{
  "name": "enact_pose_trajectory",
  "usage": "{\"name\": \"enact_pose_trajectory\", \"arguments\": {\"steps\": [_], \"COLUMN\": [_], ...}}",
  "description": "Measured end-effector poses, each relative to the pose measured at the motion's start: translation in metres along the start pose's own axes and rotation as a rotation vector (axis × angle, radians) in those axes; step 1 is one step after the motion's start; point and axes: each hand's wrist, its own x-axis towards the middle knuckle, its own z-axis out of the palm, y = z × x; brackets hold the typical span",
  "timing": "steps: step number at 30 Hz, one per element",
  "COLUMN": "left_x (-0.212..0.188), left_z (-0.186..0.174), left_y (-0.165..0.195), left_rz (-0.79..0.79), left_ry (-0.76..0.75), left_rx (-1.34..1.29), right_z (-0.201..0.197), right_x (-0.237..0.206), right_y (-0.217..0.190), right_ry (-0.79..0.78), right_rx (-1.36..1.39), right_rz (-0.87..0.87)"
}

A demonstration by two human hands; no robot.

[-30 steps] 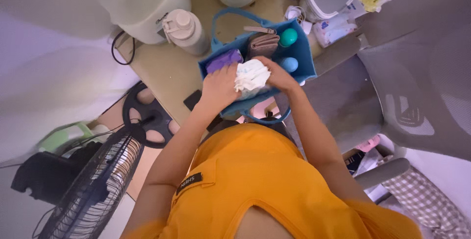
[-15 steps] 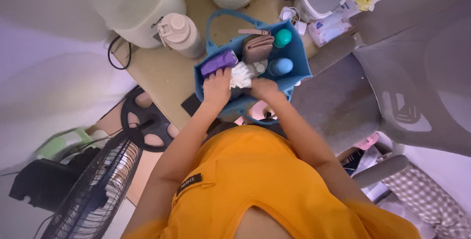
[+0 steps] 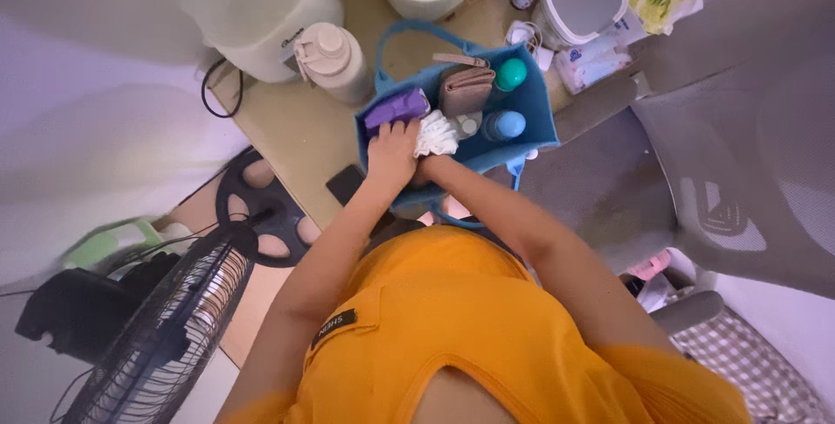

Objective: The person sits on a bed and packs a blue diaper bag with a pack of wet wipes, a diaper, and a folded cloth, arranging items inside it on a table. They then carry a folded cloth to a wardrobe drawer and place it inside with other baby clothes and cloths.

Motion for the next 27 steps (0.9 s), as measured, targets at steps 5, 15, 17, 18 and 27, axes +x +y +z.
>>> {"name": "enact_pose_trajectory", "arguments": {"steps": [5,15,17,18,27], "left_x": [-0.003,0.001,0.0,-0.002,-0.039], "left_z": [-0.002,-0.007,-0.01,-0.012,-0.058], "left_y": [-0.001,0.0,0.003,0.005,0.015], "left_rz": [0.024,0.008,-0.004,-0.008,0.043], "left_ry": [0.103,0.043,0.019,0.018,0.248], "left_rx": [-0.044,-0.018,-0.029,-0.055,-0.514], "right_z": [0.0,0.013,0.014,0.014,0.02], "right_x": [-0.006,0.002,0.0,-0.004,-0.122], "right_y": [-0.004,-0.001,0.002,0.003,0.006], "right_ry": [0.328,0.296,0.206,0.138,0.46], "right_rx": [0.052,0.112,0.163,0.204,0.661], "right_rz": [0.002,-0.052,-0.03,-0.016,0.109]}}
